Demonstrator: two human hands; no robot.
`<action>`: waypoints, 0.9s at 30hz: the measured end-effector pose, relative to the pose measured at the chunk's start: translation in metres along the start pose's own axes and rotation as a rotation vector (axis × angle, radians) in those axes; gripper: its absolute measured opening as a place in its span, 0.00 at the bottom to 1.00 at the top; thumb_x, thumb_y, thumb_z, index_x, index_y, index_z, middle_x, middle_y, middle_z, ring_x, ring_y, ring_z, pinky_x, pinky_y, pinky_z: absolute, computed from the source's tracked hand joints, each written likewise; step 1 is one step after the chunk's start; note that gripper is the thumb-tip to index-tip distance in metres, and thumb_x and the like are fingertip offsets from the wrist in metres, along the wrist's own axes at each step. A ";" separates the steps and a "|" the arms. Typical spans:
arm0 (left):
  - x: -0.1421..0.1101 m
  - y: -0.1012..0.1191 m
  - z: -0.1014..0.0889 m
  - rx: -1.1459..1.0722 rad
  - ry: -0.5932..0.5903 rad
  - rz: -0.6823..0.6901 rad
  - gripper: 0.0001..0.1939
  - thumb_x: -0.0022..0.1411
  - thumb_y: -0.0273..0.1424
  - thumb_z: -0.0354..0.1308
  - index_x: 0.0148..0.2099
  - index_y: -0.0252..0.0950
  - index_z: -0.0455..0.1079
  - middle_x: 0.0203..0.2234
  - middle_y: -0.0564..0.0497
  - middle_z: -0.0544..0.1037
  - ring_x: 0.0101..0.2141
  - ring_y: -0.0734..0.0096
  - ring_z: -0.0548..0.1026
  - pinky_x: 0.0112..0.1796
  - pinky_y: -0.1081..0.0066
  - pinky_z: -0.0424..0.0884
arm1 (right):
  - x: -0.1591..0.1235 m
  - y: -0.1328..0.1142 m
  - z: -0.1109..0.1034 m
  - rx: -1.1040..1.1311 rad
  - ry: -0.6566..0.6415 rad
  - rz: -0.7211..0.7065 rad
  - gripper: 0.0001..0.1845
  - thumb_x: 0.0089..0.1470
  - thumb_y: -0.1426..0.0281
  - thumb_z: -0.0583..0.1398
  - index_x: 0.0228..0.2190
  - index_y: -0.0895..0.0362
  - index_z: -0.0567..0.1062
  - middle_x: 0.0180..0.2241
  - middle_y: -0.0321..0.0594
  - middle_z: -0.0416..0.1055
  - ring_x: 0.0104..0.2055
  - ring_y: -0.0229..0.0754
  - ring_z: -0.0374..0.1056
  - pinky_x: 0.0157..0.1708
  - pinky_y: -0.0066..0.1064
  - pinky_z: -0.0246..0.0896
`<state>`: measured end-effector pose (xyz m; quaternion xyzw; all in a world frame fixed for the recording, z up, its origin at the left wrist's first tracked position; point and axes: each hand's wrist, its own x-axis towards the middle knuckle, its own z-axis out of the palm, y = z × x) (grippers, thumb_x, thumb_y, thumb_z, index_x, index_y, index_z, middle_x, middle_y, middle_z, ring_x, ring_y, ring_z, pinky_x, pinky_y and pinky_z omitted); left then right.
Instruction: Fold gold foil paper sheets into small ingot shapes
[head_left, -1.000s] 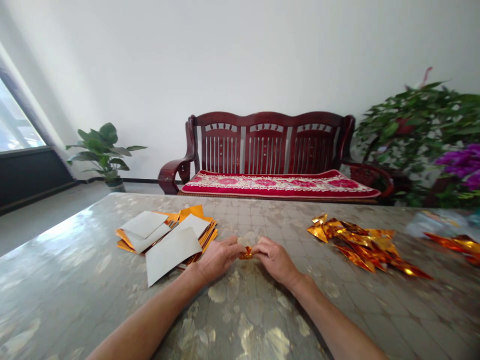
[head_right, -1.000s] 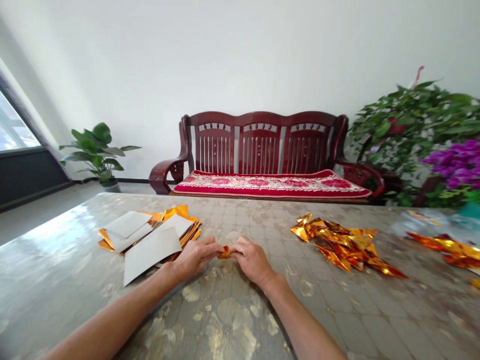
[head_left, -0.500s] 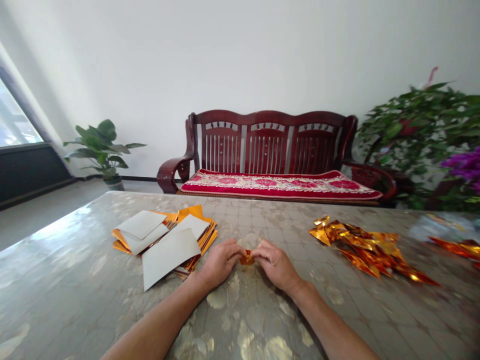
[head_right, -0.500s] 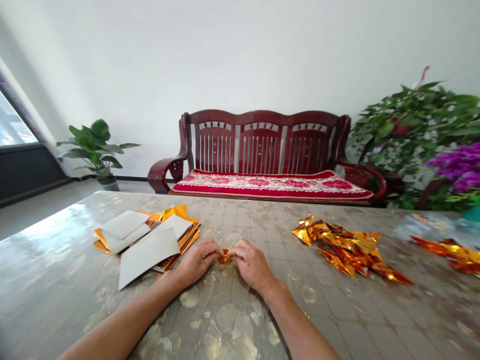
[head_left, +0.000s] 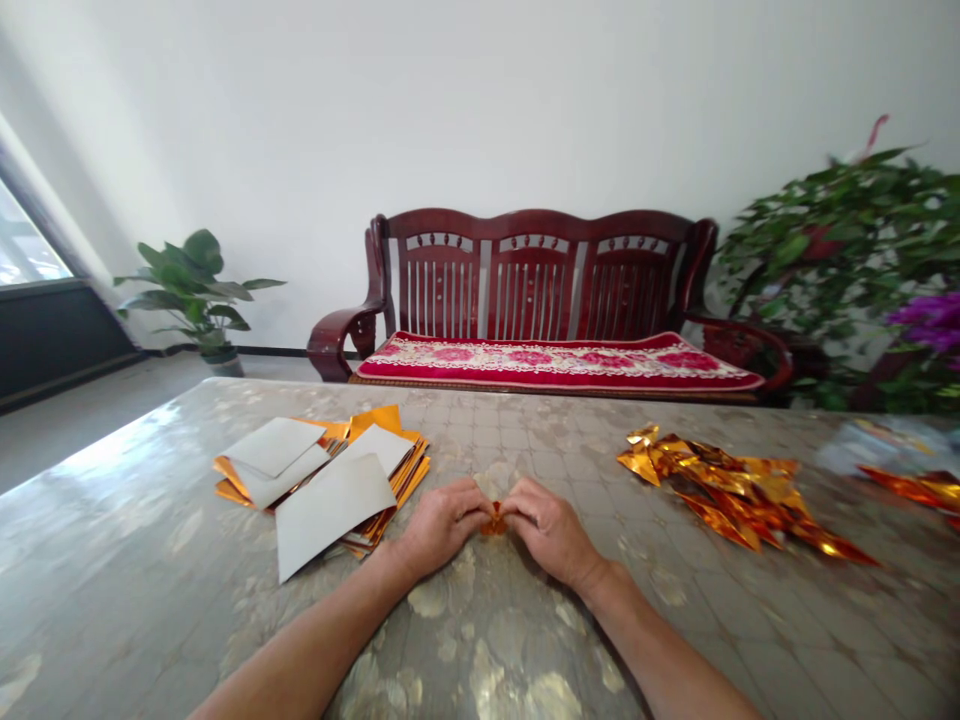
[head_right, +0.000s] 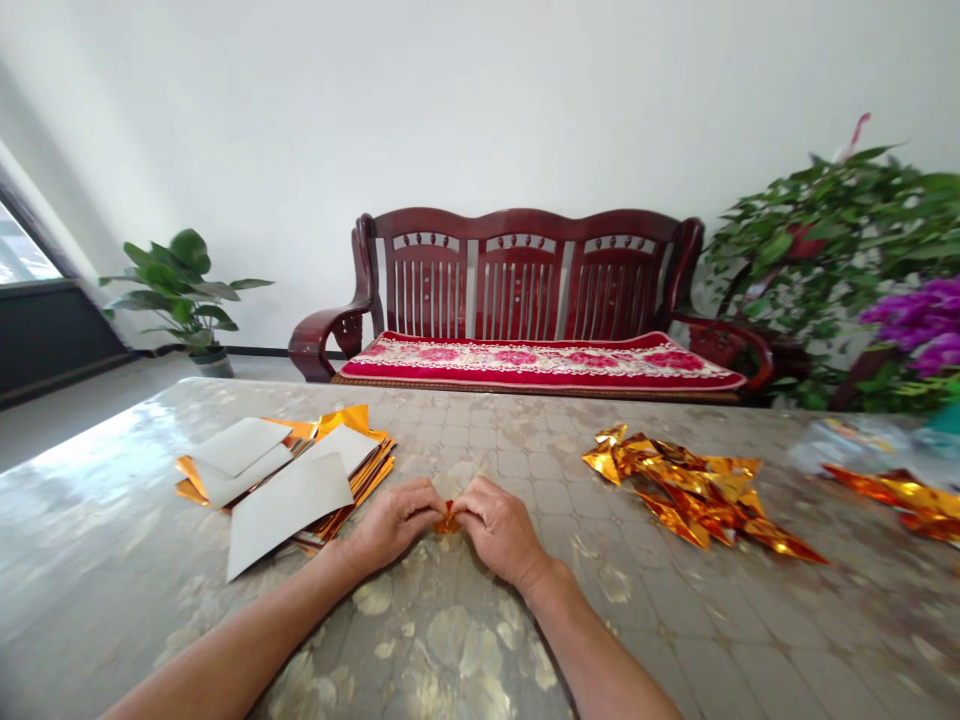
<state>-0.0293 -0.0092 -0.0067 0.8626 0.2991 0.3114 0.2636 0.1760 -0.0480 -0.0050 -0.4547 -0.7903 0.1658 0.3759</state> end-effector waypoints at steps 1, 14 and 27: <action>0.000 0.000 0.000 -0.001 0.000 0.009 0.10 0.68 0.29 0.53 0.37 0.37 0.75 0.32 0.53 0.75 0.35 0.73 0.73 0.38 0.75 0.66 | 0.000 -0.001 0.000 -0.007 0.003 -0.004 0.10 0.57 0.77 0.58 0.32 0.53 0.78 0.31 0.36 0.69 0.37 0.38 0.68 0.38 0.28 0.61; -0.003 0.008 -0.001 0.112 0.027 0.054 0.10 0.68 0.29 0.52 0.37 0.38 0.74 0.32 0.53 0.73 0.32 0.75 0.72 0.35 0.77 0.64 | -0.003 -0.006 0.003 -0.103 0.049 -0.054 0.08 0.58 0.77 0.58 0.32 0.54 0.76 0.31 0.37 0.69 0.36 0.39 0.67 0.37 0.28 0.60; -0.002 0.005 0.008 0.023 0.142 -0.049 0.05 0.65 0.27 0.55 0.36 0.37 0.72 0.29 0.55 0.74 0.32 0.74 0.73 0.36 0.76 0.65 | -0.001 -0.010 0.010 -0.076 0.146 -0.016 0.08 0.58 0.74 0.57 0.35 0.54 0.77 0.32 0.38 0.73 0.36 0.40 0.70 0.37 0.29 0.64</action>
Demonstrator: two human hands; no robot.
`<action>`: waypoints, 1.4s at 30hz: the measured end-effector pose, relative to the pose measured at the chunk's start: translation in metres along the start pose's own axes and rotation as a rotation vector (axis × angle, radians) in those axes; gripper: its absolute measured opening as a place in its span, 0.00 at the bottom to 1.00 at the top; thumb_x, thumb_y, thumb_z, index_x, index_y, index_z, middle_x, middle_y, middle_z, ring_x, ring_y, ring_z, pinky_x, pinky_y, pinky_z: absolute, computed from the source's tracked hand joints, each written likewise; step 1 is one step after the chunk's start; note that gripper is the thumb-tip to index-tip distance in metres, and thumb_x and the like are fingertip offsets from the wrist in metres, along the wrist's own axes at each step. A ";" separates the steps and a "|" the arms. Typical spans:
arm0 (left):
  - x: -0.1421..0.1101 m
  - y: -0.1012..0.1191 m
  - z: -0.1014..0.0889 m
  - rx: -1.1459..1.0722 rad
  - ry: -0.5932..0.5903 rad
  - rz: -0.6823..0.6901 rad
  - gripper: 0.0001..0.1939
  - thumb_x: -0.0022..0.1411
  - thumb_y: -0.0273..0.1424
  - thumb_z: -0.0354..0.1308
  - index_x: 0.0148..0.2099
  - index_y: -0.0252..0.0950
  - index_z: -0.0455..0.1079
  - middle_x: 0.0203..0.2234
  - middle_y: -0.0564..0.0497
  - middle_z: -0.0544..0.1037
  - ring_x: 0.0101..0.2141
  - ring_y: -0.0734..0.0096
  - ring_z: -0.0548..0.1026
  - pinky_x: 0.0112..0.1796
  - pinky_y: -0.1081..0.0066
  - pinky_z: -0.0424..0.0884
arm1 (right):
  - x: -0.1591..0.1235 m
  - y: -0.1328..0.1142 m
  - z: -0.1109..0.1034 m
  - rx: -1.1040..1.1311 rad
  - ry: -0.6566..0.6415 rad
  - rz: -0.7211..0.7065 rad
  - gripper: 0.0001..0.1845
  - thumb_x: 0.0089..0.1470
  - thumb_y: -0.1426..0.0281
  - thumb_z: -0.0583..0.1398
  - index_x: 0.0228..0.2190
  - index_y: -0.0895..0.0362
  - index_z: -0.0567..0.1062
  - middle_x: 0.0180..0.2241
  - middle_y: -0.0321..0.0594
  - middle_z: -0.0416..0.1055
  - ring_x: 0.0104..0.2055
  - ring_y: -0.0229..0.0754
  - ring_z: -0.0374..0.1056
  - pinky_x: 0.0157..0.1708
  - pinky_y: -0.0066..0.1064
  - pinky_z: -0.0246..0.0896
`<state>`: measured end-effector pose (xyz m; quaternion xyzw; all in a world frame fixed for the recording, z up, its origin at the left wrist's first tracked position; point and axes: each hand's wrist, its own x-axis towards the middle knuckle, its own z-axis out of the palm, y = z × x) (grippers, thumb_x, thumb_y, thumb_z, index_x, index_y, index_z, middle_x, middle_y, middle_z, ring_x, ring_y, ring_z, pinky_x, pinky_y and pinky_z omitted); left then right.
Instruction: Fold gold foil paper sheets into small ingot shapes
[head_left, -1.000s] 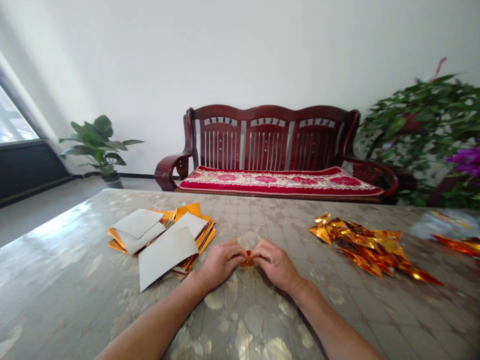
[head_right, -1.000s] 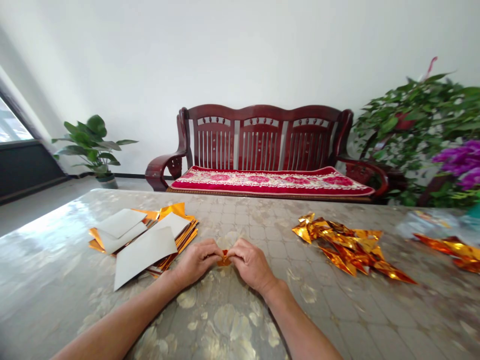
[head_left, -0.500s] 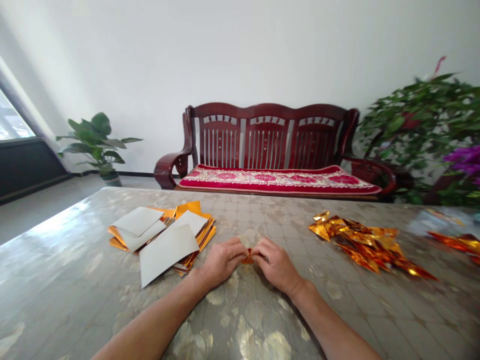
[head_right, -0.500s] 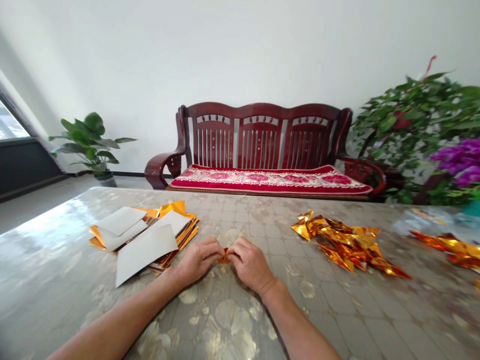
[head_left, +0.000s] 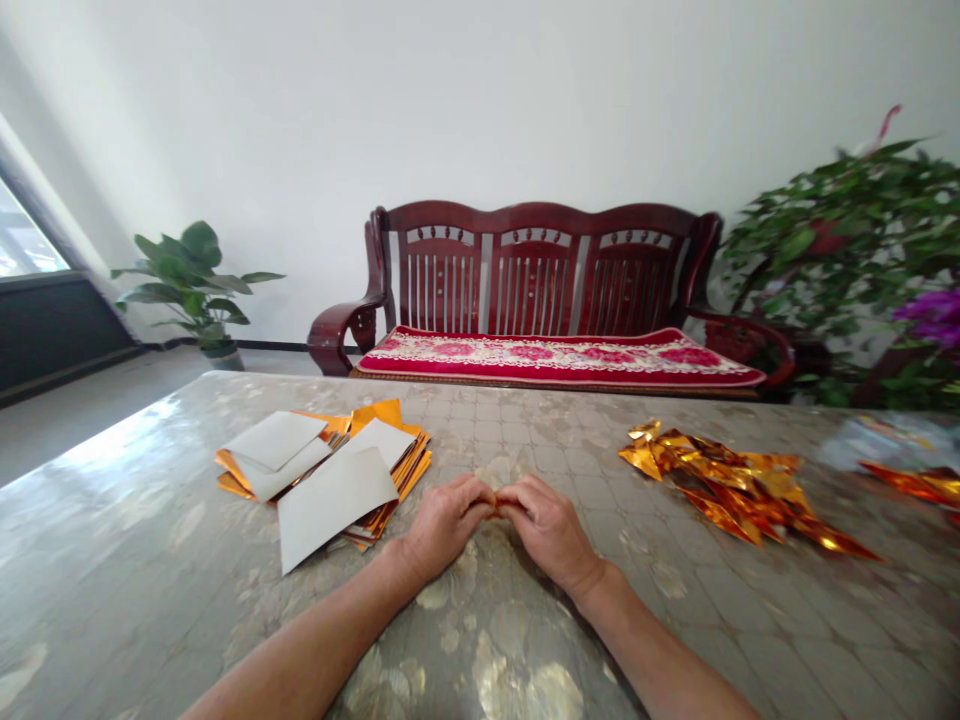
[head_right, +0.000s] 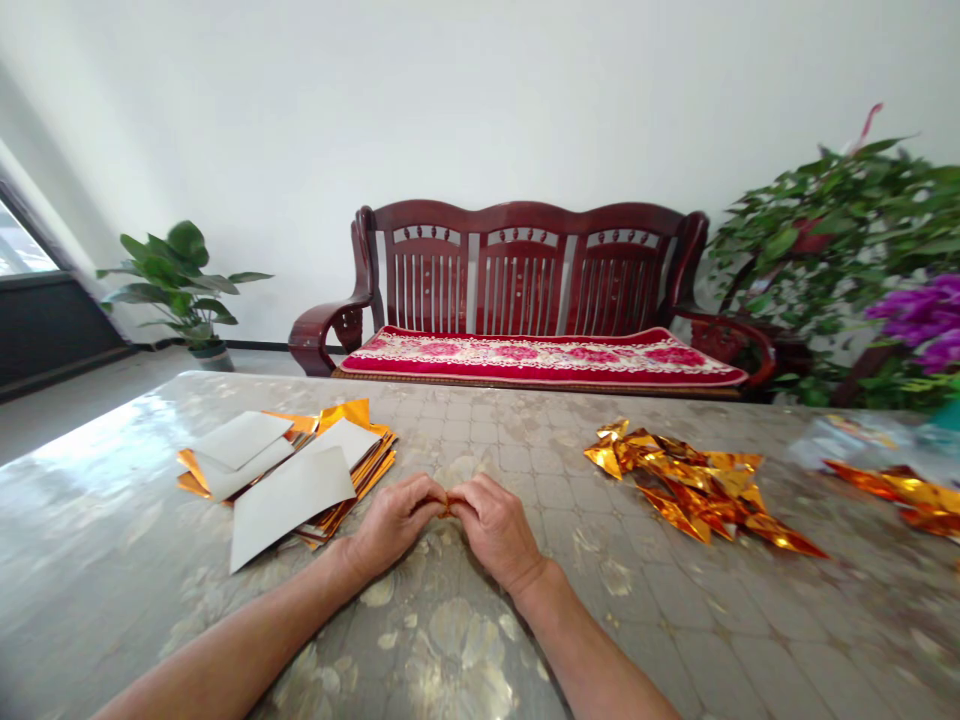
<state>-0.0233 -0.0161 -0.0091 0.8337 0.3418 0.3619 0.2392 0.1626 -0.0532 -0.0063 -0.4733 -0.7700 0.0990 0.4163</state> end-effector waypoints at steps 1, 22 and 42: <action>0.000 -0.001 0.001 -0.023 0.022 -0.033 0.03 0.64 0.27 0.56 0.37 0.37 0.71 0.29 0.55 0.75 0.31 0.74 0.72 0.35 0.76 0.65 | 0.000 0.001 0.002 0.006 0.015 0.045 0.09 0.57 0.75 0.58 0.38 0.53 0.76 0.33 0.38 0.74 0.36 0.40 0.71 0.38 0.29 0.64; 0.000 -0.004 -0.005 0.151 -0.041 -0.123 0.08 0.64 0.33 0.59 0.36 0.40 0.80 0.29 0.52 0.80 0.32 0.70 0.75 0.33 0.75 0.64 | 0.005 -0.011 -0.004 0.075 -0.111 0.406 0.10 0.48 0.72 0.60 0.31 0.52 0.81 0.30 0.35 0.79 0.33 0.41 0.73 0.34 0.28 0.61; -0.003 0.003 -0.011 0.494 -0.114 -0.068 0.21 0.70 0.41 0.49 0.30 0.38 0.75 0.25 0.52 0.75 0.29 0.72 0.72 0.27 0.73 0.54 | 0.010 -0.008 -0.014 0.011 -0.300 0.274 0.16 0.49 0.76 0.57 0.35 0.52 0.83 0.32 0.37 0.79 0.35 0.42 0.72 0.37 0.29 0.62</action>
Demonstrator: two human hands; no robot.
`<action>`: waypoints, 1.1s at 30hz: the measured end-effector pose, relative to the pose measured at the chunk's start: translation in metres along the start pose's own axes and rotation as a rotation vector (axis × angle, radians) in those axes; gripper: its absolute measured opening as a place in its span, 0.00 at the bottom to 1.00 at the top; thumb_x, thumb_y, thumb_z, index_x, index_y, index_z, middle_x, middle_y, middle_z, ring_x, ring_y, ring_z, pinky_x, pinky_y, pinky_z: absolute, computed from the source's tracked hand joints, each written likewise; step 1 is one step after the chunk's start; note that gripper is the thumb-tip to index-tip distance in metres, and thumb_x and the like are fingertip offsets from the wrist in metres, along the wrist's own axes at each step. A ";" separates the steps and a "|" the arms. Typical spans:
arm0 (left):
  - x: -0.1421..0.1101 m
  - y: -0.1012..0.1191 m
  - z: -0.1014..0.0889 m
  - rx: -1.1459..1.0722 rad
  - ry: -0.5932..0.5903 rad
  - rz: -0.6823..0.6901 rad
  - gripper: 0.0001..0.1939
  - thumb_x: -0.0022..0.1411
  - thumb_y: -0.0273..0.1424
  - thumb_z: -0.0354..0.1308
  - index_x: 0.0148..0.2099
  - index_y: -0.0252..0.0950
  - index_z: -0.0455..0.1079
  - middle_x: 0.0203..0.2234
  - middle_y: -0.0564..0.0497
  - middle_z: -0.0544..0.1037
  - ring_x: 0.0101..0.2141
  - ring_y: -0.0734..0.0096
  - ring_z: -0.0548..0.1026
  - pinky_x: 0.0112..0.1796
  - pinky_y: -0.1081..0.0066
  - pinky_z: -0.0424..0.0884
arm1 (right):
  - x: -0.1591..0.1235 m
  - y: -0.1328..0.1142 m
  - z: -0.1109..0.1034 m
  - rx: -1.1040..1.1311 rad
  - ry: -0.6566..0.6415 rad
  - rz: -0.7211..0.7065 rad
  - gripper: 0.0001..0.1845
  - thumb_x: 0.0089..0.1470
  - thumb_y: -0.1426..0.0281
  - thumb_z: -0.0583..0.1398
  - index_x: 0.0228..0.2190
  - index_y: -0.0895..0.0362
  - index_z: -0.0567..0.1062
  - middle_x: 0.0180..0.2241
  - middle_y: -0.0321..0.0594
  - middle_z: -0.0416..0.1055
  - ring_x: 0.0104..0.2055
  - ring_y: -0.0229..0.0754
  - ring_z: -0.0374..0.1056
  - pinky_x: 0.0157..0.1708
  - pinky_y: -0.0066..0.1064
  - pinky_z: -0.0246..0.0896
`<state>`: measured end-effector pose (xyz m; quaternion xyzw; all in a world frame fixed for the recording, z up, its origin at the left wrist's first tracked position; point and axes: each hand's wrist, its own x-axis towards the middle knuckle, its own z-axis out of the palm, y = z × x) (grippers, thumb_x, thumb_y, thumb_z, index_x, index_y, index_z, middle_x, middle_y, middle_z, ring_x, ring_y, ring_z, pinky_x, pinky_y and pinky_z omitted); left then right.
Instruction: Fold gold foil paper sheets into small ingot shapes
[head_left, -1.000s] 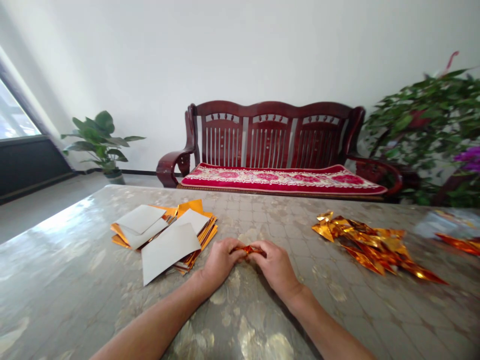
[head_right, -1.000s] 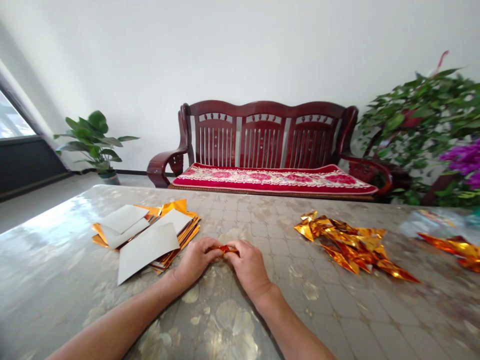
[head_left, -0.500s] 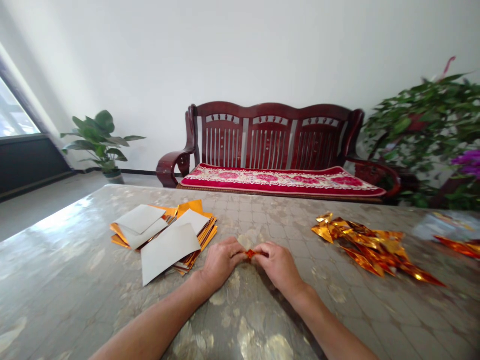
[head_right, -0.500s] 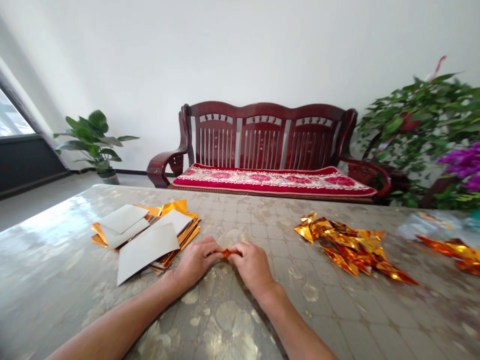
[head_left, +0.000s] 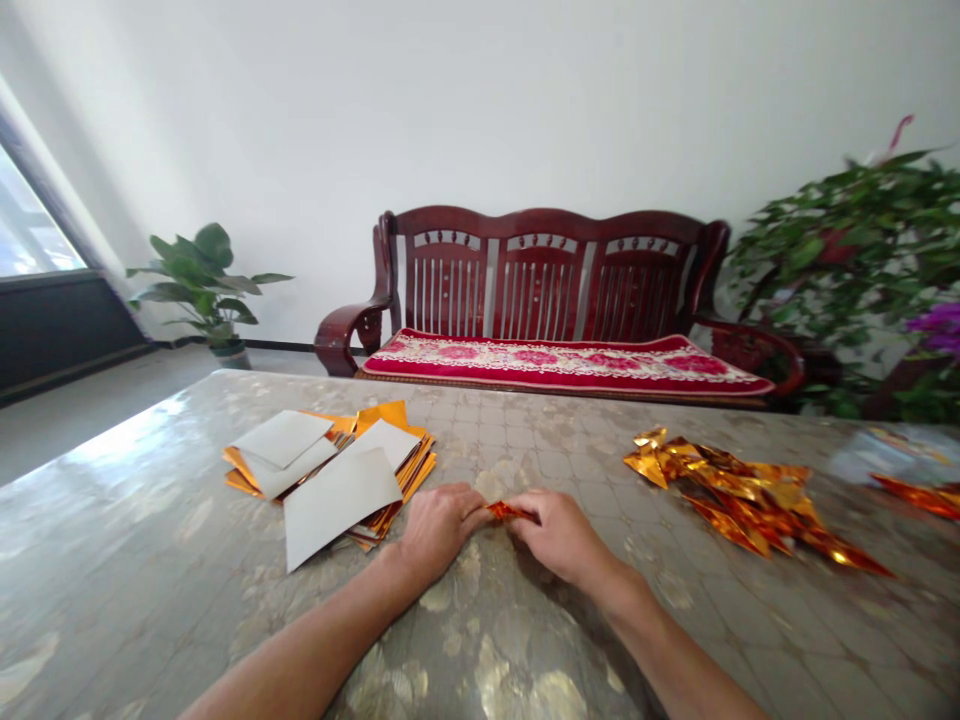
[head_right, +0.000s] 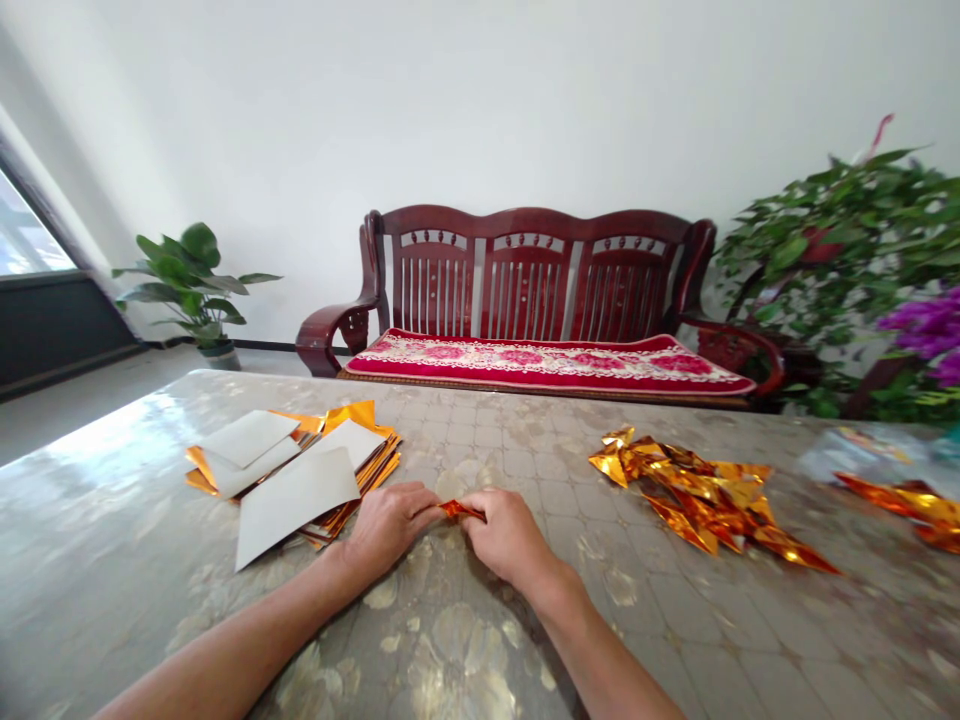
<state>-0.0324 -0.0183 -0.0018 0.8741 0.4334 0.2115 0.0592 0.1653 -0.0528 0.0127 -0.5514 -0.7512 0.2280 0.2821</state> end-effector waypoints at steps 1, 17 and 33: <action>0.000 0.000 0.000 -0.005 -0.002 0.003 0.21 0.70 0.41 0.49 0.30 0.38 0.75 0.26 0.52 0.76 0.29 0.72 0.72 0.28 0.73 0.54 | 0.000 0.000 -0.002 0.017 -0.036 -0.011 0.18 0.49 0.76 0.56 0.36 0.51 0.83 0.32 0.36 0.79 0.35 0.42 0.72 0.36 0.29 0.61; 0.000 -0.004 -0.002 -0.264 -0.107 0.062 0.15 0.71 0.33 0.47 0.41 0.39 0.75 0.32 0.51 0.79 0.34 0.69 0.76 0.35 0.74 0.65 | -0.005 0.002 -0.002 -0.185 0.011 -0.127 0.18 0.58 0.75 0.54 0.43 0.50 0.80 0.39 0.39 0.80 0.41 0.43 0.75 0.42 0.29 0.64; -0.001 0.001 -0.004 -0.099 -0.146 0.107 0.13 0.71 0.33 0.46 0.35 0.38 0.68 0.29 0.52 0.76 0.31 0.70 0.74 0.31 0.74 0.61 | -0.009 -0.003 0.006 -0.272 0.041 -0.193 0.17 0.58 0.77 0.53 0.40 0.50 0.79 0.37 0.38 0.80 0.40 0.41 0.74 0.40 0.27 0.63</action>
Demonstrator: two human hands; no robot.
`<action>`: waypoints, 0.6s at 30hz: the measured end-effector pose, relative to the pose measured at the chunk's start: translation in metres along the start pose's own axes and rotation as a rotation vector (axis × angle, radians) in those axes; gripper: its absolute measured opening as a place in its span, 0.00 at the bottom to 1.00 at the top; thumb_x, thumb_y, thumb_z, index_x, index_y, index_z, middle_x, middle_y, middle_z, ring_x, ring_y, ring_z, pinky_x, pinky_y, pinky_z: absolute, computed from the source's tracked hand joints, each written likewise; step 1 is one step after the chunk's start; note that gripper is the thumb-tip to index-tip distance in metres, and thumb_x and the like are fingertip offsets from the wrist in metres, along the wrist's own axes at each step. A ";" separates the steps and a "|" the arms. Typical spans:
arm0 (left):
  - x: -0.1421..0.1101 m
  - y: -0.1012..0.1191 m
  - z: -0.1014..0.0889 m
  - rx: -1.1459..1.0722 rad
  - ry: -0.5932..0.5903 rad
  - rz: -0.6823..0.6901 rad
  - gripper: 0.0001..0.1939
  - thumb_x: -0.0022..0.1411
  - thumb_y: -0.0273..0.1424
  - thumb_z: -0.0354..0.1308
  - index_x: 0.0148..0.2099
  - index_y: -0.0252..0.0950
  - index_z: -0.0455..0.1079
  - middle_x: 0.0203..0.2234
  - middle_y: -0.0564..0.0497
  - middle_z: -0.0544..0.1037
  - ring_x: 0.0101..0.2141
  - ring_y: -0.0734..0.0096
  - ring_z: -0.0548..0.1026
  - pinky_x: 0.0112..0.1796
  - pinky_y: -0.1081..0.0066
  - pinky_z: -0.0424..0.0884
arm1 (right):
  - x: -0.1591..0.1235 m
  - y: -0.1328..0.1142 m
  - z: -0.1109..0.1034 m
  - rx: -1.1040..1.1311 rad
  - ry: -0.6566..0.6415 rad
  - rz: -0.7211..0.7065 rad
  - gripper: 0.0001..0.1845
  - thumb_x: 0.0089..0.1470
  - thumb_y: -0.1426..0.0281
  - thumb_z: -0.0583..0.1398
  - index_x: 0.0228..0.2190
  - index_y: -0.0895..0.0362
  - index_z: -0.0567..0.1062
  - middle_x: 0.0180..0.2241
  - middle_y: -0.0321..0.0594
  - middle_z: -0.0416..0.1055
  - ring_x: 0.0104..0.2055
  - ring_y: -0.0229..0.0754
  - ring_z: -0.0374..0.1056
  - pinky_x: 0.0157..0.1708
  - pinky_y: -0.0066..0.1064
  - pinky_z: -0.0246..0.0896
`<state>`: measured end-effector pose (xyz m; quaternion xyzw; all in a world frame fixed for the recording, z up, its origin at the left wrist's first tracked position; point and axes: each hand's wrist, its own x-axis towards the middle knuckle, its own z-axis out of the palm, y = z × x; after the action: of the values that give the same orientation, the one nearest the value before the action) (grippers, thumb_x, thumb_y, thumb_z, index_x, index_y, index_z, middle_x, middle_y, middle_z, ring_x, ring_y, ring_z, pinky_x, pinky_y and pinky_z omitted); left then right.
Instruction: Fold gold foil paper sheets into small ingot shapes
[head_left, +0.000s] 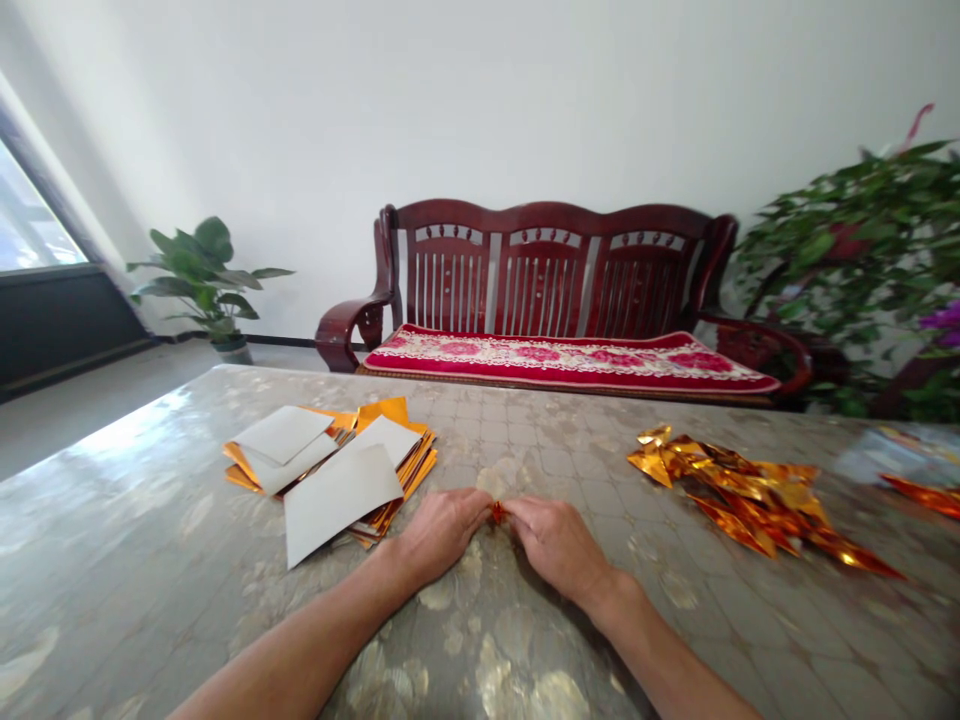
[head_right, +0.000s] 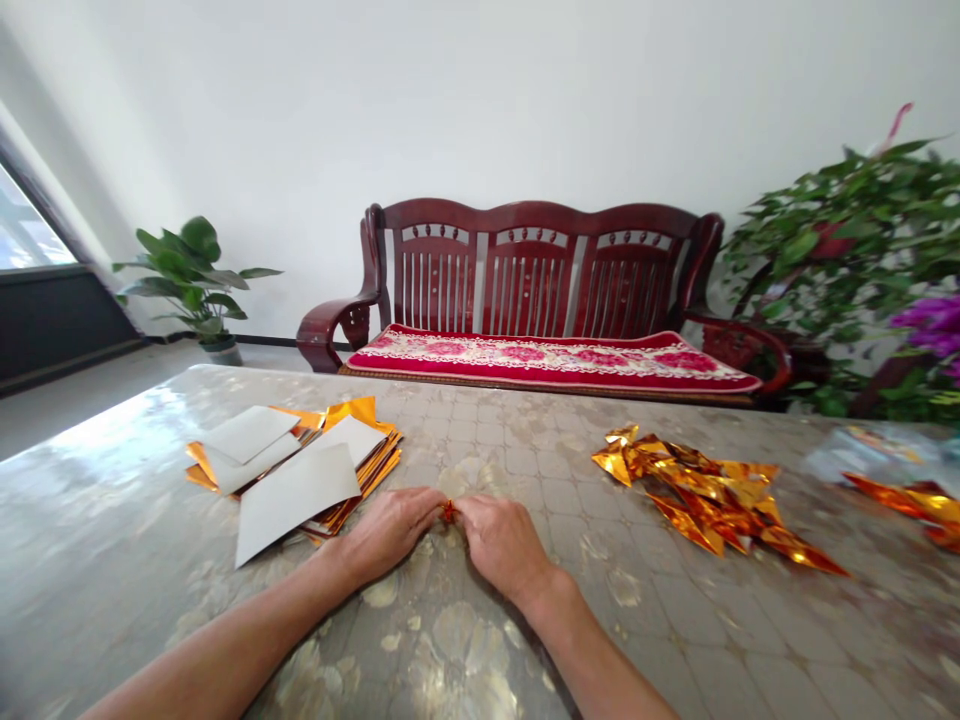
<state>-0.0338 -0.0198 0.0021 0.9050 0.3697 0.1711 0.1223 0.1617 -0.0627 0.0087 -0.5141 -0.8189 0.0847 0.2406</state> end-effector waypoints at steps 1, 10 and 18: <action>0.000 0.000 0.001 0.014 -0.004 0.002 0.13 0.71 0.32 0.46 0.35 0.38 0.68 0.29 0.53 0.76 0.31 0.70 0.74 0.30 0.74 0.61 | 0.000 0.000 0.000 -0.009 -0.006 -0.002 0.17 0.59 0.77 0.53 0.40 0.50 0.78 0.37 0.38 0.79 0.40 0.41 0.74 0.39 0.27 0.62; 0.000 0.005 -0.003 0.052 -0.059 -0.037 0.09 0.71 0.31 0.46 0.37 0.38 0.64 0.28 0.52 0.78 0.30 0.67 0.76 0.27 0.72 0.55 | -0.001 -0.003 -0.002 -0.103 -0.067 0.017 0.14 0.60 0.78 0.51 0.34 0.54 0.75 0.32 0.39 0.77 0.36 0.42 0.73 0.33 0.28 0.57; 0.000 0.004 0.001 0.113 -0.075 -0.043 0.07 0.69 0.28 0.47 0.38 0.38 0.64 0.29 0.51 0.79 0.31 0.66 0.78 0.27 0.72 0.57 | 0.001 -0.005 0.000 -0.131 -0.074 0.029 0.14 0.59 0.79 0.49 0.31 0.55 0.73 0.28 0.39 0.75 0.32 0.41 0.71 0.30 0.29 0.53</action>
<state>-0.0308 -0.0232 0.0023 0.9082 0.3931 0.1132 0.0887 0.1571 -0.0647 0.0109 -0.5373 -0.8233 0.0534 0.1750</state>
